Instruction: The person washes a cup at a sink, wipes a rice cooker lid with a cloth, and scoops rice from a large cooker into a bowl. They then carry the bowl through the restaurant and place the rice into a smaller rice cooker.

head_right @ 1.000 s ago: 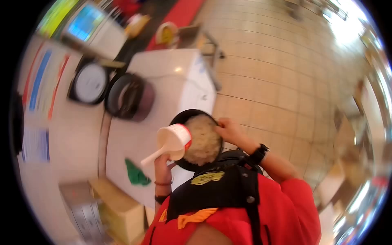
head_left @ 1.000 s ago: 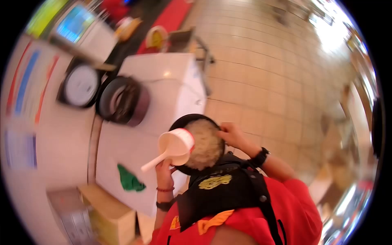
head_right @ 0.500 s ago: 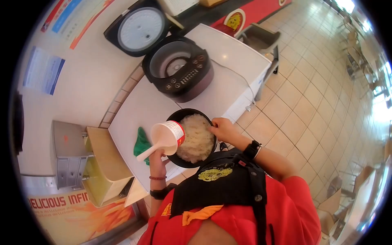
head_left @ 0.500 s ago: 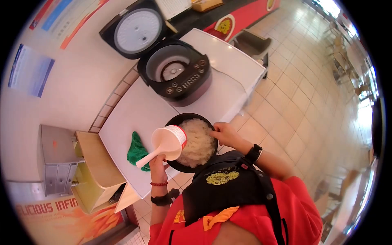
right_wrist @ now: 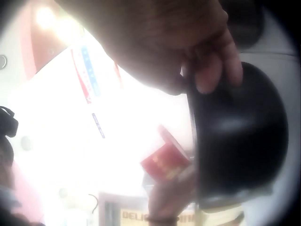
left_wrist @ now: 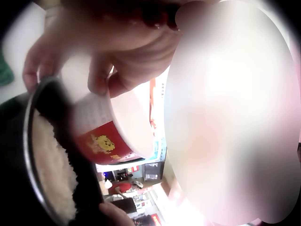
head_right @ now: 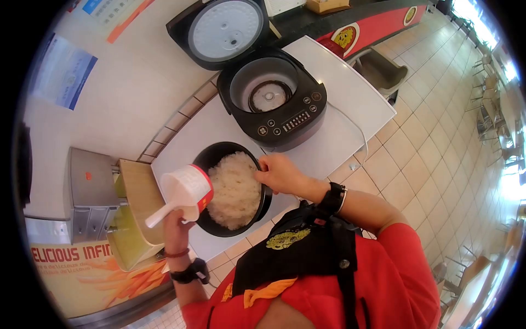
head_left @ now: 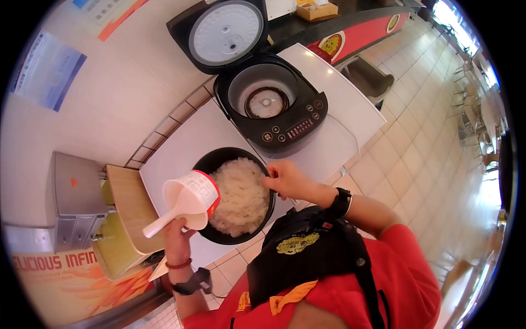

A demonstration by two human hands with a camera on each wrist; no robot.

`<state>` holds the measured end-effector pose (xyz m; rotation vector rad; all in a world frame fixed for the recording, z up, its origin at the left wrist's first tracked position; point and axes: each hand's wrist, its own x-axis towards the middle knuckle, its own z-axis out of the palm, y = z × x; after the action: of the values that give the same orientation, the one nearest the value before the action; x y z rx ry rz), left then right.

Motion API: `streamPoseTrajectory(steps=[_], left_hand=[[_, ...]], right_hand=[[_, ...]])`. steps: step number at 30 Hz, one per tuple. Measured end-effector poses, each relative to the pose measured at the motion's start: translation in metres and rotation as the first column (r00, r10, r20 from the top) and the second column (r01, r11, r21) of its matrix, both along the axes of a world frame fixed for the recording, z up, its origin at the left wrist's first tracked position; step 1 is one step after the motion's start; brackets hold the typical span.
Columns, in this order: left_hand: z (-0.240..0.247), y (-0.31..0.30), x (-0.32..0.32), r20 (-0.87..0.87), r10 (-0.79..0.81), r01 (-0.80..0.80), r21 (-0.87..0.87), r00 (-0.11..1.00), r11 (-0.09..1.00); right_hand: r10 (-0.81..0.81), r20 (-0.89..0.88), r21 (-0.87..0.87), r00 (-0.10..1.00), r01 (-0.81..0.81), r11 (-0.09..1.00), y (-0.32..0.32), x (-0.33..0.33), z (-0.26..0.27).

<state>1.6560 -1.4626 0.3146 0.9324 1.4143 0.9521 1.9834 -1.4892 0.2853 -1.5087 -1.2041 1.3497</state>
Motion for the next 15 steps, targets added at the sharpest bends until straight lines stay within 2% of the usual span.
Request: streamPoseTrajectory(steps=[2,6,7,11,13,15], left_hand=[[0.039,0.004,0.003,0.017,-0.077,0.076,0.072,0.997,0.995],[0.107,0.022,0.029,0.102,-0.147,0.135,0.112,0.984,0.984],[0.12,0.029,0.034,0.076,-0.176,0.168,0.102,0.981,0.98],[0.153,0.063,0.069,0.118,-0.265,0.25,0.128,0.957,0.96],[0.163,0.078,0.1,0.114,-0.243,0.226,0.142,0.963,0.964],[0.169,0.094,0.13,0.135,-0.292,0.267,0.177,0.947,0.947]], right_hand=[[0.031,-0.051,0.007,0.998,-0.031,0.999,0.012,0.005,0.023],[0.044,-0.124,0.071,0.991,-0.036,0.997,0.038,0.03,0.072],[0.048,-0.138,0.083,0.989,-0.036,0.996,0.045,0.039,0.084],[-0.006,-0.034,0.116,0.999,0.01,0.993,0.075,0.083,0.125],[-0.04,-0.029,0.178,0.999,0.045,0.983,0.091,0.107,0.142],[-0.04,-0.022,0.224,0.999,0.044,0.974,0.112,0.135,0.145]])
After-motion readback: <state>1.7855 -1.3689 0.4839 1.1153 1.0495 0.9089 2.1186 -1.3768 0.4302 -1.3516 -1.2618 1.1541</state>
